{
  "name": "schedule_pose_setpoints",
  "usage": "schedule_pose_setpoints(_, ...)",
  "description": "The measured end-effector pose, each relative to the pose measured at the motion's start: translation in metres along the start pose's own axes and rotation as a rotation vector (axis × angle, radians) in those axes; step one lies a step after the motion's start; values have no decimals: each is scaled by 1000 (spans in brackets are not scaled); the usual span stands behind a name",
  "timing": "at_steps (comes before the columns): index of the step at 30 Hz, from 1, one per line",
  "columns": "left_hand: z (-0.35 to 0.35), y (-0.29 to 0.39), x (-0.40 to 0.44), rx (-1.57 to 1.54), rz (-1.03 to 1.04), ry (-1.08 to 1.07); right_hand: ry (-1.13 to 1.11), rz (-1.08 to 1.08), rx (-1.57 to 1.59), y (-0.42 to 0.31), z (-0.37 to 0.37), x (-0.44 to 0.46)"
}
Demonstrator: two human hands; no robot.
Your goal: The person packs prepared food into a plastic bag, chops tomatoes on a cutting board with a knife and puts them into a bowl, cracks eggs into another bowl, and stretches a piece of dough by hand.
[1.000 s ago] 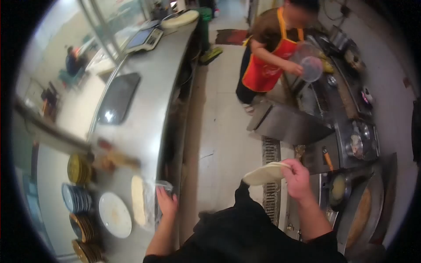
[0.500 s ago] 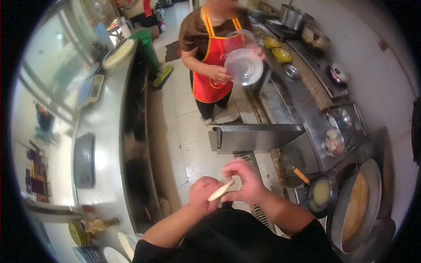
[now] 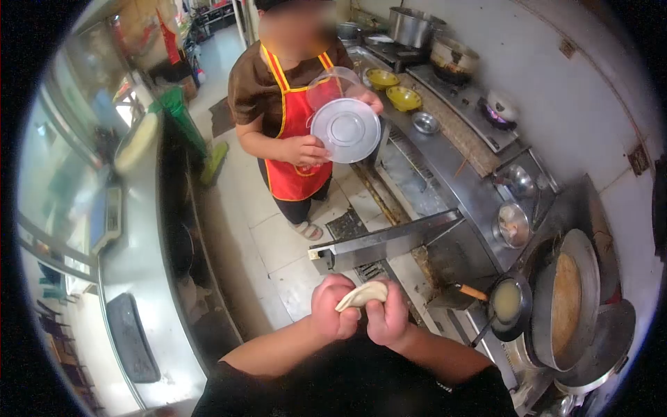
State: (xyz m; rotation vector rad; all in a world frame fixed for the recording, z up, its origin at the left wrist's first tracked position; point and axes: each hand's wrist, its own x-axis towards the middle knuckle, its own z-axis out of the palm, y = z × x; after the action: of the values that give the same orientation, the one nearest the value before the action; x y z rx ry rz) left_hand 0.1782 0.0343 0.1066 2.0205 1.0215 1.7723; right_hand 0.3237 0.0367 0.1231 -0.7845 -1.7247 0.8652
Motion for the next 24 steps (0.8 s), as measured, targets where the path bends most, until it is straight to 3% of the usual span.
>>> schedule_pose_setpoints(3, 5, -9, -1, -103, 3, 12, 40, 12, -56, 7, 3, -7)
schedule_pose_setpoints(7, 6, -17, -8, -112, -34, -33, 91, 221, -38, 5, 5, -16)
schedule_pose_setpoints(14, 7, -25, -3, -184, -37, 8, 147, -60, -59, 13, 10, 2)
schedule_pose_setpoints(17, 16, -19, -9, -172, -178, 98, 220, -64, -65, 6, 13, 15)
schedule_pose_setpoints(19, 14, -7, 0, -182, -432, 151, 156, -127, -102, 6, 13, 23)
schedule_pose_setpoints(24, 14, -3, 18, -68, -410, 153, 95, -241, -161, 5, 5, 43)
